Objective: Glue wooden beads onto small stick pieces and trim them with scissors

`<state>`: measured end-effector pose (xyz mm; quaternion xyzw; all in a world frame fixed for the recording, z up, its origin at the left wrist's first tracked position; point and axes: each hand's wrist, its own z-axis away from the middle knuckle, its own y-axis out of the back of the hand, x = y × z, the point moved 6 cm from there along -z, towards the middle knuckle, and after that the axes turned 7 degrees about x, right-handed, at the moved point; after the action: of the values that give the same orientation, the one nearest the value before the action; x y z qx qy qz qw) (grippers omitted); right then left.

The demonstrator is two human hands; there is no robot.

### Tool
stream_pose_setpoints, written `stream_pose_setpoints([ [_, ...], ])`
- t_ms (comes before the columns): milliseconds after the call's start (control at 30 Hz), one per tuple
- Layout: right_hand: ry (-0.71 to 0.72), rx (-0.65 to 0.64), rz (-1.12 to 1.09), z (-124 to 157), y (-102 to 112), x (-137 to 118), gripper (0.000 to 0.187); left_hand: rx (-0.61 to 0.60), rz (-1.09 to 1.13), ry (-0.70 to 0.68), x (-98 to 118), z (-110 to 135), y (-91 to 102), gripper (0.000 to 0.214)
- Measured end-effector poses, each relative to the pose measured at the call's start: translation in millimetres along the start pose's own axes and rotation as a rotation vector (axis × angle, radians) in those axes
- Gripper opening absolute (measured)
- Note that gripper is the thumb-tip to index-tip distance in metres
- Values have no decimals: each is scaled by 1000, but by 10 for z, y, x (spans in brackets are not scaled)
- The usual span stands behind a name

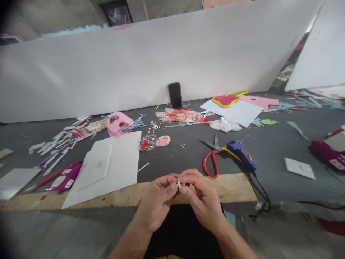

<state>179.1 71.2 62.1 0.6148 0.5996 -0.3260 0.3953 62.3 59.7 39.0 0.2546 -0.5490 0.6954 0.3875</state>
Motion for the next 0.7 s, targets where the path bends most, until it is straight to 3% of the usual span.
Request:
stream_pose_setpoints([
  [500,23,-8,-17,-2,-12,-8,15,-14,34,4,-49,-25,36,13],
  [700,81,-4,139,-41,57,80,13,61,-121,-23,-93,-50,252,14],
])
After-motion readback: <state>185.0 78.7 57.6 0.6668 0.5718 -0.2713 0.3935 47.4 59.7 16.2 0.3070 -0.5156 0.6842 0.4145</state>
